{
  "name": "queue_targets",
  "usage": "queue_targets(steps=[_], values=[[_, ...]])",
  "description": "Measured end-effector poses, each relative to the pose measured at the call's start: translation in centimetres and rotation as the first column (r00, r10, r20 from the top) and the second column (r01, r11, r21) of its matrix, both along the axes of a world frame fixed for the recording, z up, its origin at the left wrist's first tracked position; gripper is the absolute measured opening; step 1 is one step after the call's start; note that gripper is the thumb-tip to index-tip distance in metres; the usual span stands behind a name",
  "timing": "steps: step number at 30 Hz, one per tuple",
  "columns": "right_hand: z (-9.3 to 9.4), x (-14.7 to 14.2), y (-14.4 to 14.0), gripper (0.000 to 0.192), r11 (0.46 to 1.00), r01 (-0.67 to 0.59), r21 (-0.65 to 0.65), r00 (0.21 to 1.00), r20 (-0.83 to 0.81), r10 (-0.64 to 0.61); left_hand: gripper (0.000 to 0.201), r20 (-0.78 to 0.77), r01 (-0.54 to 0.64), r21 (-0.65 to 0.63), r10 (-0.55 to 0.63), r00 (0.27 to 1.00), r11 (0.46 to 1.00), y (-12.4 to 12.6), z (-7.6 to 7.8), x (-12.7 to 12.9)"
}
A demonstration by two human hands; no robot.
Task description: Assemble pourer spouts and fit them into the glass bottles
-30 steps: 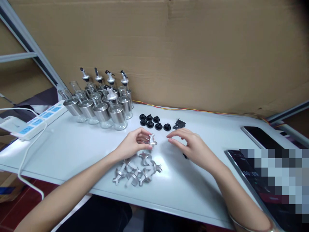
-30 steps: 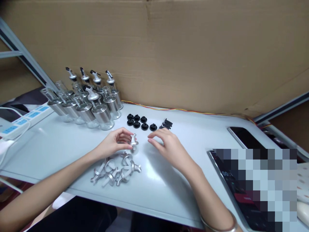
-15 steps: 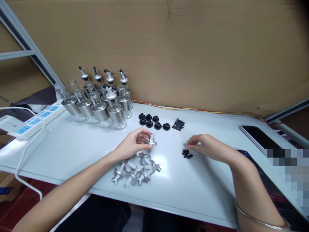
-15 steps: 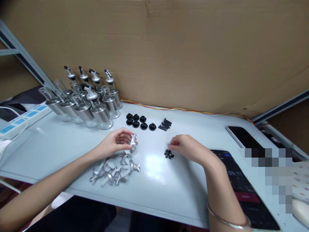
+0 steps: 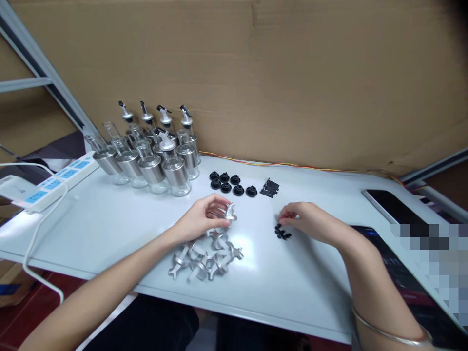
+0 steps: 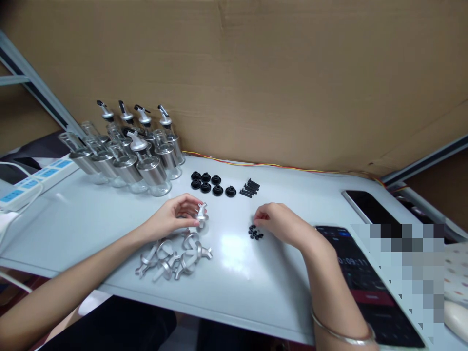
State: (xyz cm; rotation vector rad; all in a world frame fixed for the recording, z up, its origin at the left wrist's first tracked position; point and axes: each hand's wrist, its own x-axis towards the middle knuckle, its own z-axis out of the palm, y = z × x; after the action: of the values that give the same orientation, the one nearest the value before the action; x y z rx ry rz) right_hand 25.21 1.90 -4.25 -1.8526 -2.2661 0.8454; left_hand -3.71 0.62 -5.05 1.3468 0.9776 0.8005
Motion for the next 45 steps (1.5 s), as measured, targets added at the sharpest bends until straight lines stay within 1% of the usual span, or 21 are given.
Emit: queue_targets(steps=[10, 19, 27, 34, 38, 41, 43, 45], values=[[0.2, -1.8, -0.2, 0.020, 0.995, 0.037, 0.090, 0.998, 0.050, -0.042, 0.038, -0.010, 0.013, -0.005, -0.013, 1.000, 1.000, 0.0, 0.0, 0.1], [-0.4, -2.8, -0.3, 0.021, 0.989, -0.051, 0.137, 0.999, 0.010, 0.050, 0.038, -0.010, 0.011, 0.007, -0.011, 1.000, 1.000, 0.0, -0.2, 0.1], [-0.6, -2.9, -0.5, 0.022, 0.986, -0.077, 0.145, 0.996, -0.022, 0.081, 0.040, -0.025, 0.008, 0.009, -0.007, 1.000, 1.000, 0.0, -0.2, 0.0], [-0.9, -2.8, -0.5, 0.019, 0.984, -0.061, 0.165, 0.998, -0.017, 0.065, 0.038, -0.029, 0.003, 0.010, -0.003, 1.000, 1.000, 0.0, -0.2, 0.1], [-0.7, -3.1, -0.7, 0.016, 0.985, -0.079, 0.153, 0.996, -0.024, 0.084, 0.039, -0.016, 0.007, 0.018, -0.006, 1.000, 1.000, 0.0, -0.3, -0.1], [-0.2, -3.7, -1.0, 0.014, 0.974, -0.098, 0.203, 0.991, -0.065, 0.113, 0.039, -0.017, 0.008, 0.025, -0.007, 1.000, 1.000, 0.0, -0.3, -0.1], [0.4, -4.2, -1.2, 0.014, 0.958, -0.112, 0.264, 0.982, -0.117, 0.147, 0.039, -0.023, 0.015, 0.028, -0.015, 1.000, 0.999, 0.0, -0.3, -0.1], [0.9, -5.0, -1.4, 0.013, 0.935, -0.091, 0.342, 0.969, -0.187, 0.163, 0.040, -0.024, 0.036, 0.019, -0.036, 0.999, 0.999, -0.1, -0.2, -0.1]])
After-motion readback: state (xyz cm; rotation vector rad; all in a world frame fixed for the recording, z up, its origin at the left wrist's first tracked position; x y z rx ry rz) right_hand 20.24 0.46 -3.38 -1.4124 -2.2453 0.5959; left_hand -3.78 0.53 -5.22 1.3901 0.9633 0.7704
